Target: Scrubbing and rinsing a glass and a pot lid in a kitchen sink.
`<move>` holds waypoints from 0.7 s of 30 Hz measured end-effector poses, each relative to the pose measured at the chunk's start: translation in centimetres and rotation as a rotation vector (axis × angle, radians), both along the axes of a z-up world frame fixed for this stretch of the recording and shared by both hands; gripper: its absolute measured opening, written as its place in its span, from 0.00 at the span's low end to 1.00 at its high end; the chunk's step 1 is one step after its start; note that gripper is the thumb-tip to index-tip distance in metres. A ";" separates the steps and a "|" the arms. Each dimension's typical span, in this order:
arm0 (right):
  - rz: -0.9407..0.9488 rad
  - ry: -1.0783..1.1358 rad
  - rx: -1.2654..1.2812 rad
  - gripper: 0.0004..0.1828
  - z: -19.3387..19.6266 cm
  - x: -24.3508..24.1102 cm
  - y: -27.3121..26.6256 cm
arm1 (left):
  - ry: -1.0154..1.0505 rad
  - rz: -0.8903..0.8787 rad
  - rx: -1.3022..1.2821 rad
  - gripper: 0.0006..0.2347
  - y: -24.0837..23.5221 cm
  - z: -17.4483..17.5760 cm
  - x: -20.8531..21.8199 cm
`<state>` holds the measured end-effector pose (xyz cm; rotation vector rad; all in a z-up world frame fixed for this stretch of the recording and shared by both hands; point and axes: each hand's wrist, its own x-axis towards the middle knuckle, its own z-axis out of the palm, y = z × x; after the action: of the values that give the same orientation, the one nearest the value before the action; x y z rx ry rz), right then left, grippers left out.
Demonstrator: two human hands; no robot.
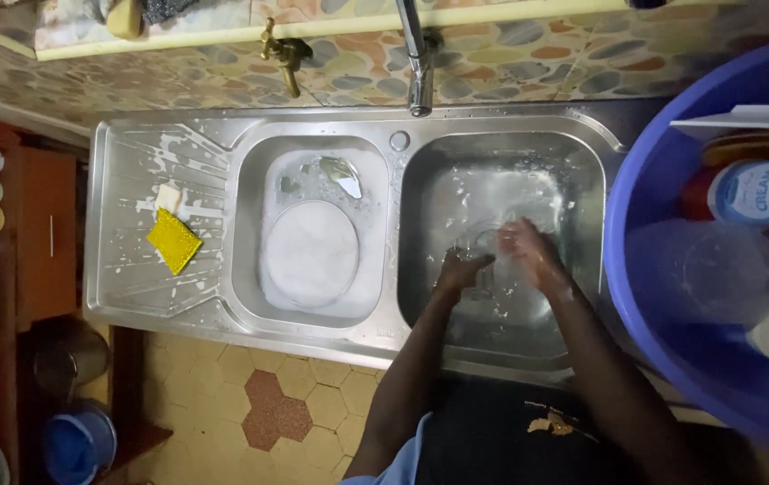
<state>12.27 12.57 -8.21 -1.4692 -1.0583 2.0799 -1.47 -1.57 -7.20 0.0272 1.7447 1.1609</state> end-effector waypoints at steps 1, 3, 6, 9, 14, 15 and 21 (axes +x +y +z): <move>0.112 0.095 -0.156 0.30 3.7 -0.5 -0.4 | 0.026 -0.074 -0.059 0.47 -0.3 -4.0 -0.2; 0.224 0.187 -0.314 0.31 7.8 -0.9 -1.3 | 0.049 -0.148 -0.118 0.42 -0.5 -8.5 -0.1; 0.271 0.265 -0.322 0.35 4.8 1.0 -2.4 | -0.219 0.390 -0.014 0.31 0.1 -6.7 0.8; 0.410 0.232 -0.273 0.41 -3.4 4.3 -2.6 | 0.010 0.022 -0.049 0.46 1.4 1.1 0.6; 0.328 0.275 -0.596 0.44 0.9 5.6 -4.8 | 0.272 -0.004 0.267 0.47 0.9 8.1 1.1; 0.331 0.277 -0.594 0.44 2.6 4.4 -4.6 | 0.275 -0.002 0.269 0.47 1.0 8.9 1.7; 0.152 0.390 -0.643 0.46 3.8 2.8 -4.1 | 0.643 -0.100 0.594 0.35 0.9 12.4 3.7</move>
<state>15.02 8.49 -4.45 -1.1600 -0.3690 2.8314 2.25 -0.70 5.19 0.9216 1.8252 1.6734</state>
